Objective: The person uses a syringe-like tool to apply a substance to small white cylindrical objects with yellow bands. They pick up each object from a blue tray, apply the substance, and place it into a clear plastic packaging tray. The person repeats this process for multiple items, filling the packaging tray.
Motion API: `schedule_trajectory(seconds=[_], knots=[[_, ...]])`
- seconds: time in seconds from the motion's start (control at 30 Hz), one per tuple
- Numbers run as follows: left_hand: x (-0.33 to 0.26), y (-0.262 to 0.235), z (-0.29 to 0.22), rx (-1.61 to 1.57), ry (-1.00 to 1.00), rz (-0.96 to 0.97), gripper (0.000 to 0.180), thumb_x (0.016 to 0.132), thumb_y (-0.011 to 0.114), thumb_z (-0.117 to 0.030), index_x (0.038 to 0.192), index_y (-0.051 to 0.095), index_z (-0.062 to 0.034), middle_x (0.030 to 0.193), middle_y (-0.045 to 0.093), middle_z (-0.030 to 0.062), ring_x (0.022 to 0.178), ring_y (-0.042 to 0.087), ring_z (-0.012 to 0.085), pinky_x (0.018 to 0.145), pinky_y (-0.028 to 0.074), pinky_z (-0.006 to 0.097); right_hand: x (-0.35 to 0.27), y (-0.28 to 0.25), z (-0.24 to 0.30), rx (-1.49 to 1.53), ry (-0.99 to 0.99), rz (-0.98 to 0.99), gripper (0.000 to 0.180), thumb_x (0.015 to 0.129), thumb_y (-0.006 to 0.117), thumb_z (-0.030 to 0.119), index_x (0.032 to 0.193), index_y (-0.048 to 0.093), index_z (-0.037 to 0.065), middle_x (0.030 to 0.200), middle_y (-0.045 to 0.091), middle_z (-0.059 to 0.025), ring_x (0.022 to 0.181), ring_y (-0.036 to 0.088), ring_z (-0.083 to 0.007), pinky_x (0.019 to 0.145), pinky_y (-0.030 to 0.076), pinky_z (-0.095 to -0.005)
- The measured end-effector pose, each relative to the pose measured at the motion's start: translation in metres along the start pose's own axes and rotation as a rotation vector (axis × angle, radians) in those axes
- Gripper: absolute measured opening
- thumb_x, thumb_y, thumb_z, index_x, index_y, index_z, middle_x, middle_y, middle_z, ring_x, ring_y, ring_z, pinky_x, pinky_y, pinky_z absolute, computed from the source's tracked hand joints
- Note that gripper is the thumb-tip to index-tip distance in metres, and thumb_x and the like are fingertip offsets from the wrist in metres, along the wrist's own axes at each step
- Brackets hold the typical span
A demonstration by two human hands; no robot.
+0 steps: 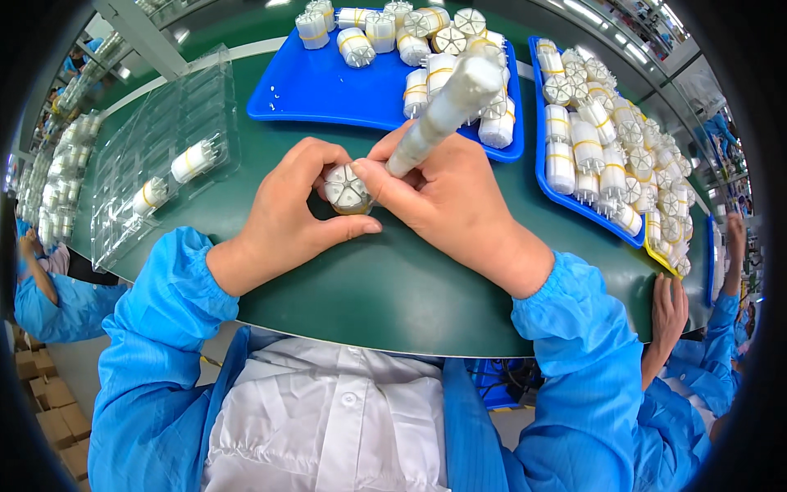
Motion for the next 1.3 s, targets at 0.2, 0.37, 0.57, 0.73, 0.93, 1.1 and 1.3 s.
schedule_trajectory(seconds=[0.2, 0.37, 0.57, 0.73, 0.93, 1.1, 1.3], knots=[[0.002, -0.004, 0.000, 0.011, 0.093, 0.002, 0.048, 0.074, 0.085, -0.016, 0.112, 0.061, -0.0016, 0.101, 0.062, 0.0116, 0.086, 0.062, 0.0273, 0.073, 0.053, 0.037, 0.002, -0.007, 0.006, 0.007, -0.006, 0.000, 0.016, 0.090, 0.074, 0.016, 0.089, 0.070, 0.001, 0.073, 0.067, -0.0036, 0.064, 0.060, -0.0086, 0.057, 0.047, -0.0250], [-0.001, -0.001, -0.002, -0.008, 0.135, -0.005, 0.046, 0.077, 0.080, -0.013, 0.118, 0.061, -0.0014, 0.109, 0.065, 0.0129, 0.095, 0.062, 0.0296, 0.079, 0.053, 0.039, 0.001, -0.007, 0.001, 0.061, 0.040, -0.004, 0.016, 0.091, 0.073, 0.016, 0.091, 0.070, 0.001, 0.075, 0.067, -0.0038, 0.065, 0.059, -0.0087, 0.057, 0.046, -0.0257], [0.002, -0.005, -0.005, 0.016, 0.112, 0.024, 0.052, 0.074, 0.081, -0.008, 0.122, 0.063, -0.0029, 0.116, 0.066, 0.0129, 0.104, 0.064, 0.0284, 0.086, 0.053, 0.036, 0.003, -0.004, -0.002, -0.024, -0.016, 0.049, 0.016, 0.091, 0.073, 0.016, 0.091, 0.070, 0.001, 0.075, 0.065, -0.0030, 0.065, 0.058, -0.0085, 0.058, 0.046, -0.0257], [0.000, -0.004, -0.005, 0.036, 0.029, 0.046, 0.058, 0.075, 0.081, -0.006, 0.128, 0.058, -0.0029, 0.119, 0.065, 0.0132, 0.108, 0.065, 0.0243, 0.088, 0.053, 0.032, -0.002, -0.007, 0.001, 0.025, -0.032, -0.003, 0.014, 0.091, 0.073, 0.015, 0.091, 0.070, 0.001, 0.076, 0.065, -0.0032, 0.065, 0.058, -0.0085, 0.058, 0.046, -0.0253], [-0.004, 0.003, -0.004, -0.182, -0.004, -0.012, 0.063, 0.077, 0.076, -0.007, 0.134, 0.050, -0.0027, 0.117, 0.065, 0.0140, 0.110, 0.063, 0.0293, 0.091, 0.054, 0.038, 0.005, -0.011, -0.003, 0.006, -0.084, -0.011, 0.013, 0.091, 0.072, 0.014, 0.092, 0.070, 0.002, 0.077, 0.065, -0.0030, 0.066, 0.058, -0.0083, 0.058, 0.046, -0.0252], [0.001, -0.002, -0.003, -0.037, 0.107, 0.009, 0.059, 0.075, 0.082, -0.007, 0.128, 0.057, -0.0018, 0.119, 0.065, 0.0126, 0.107, 0.065, 0.0245, 0.088, 0.053, 0.034, 0.005, -0.006, -0.006, -0.009, -0.073, 0.044, 0.014, 0.092, 0.072, 0.015, 0.093, 0.070, 0.002, 0.078, 0.066, -0.0025, 0.066, 0.059, -0.0085, 0.058, 0.046, -0.0249], [0.001, -0.004, -0.005, 0.016, 0.042, 0.032, 0.055, 0.075, 0.084, -0.008, 0.124, 0.059, -0.0018, 0.116, 0.065, 0.0123, 0.104, 0.064, 0.0254, 0.087, 0.052, 0.034, 0.003, -0.008, -0.004, 0.080, -0.009, 0.004, 0.014, 0.093, 0.071, 0.015, 0.093, 0.070, 0.001, 0.078, 0.066, -0.0022, 0.068, 0.060, -0.0087, 0.059, 0.046, -0.0248]])
Point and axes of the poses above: each hand's wrist, its own x-axis towards the middle knuckle, its own y-axis out of the palm, z = x × y, the point moved 1 cm from there along x, towards the middle knuckle
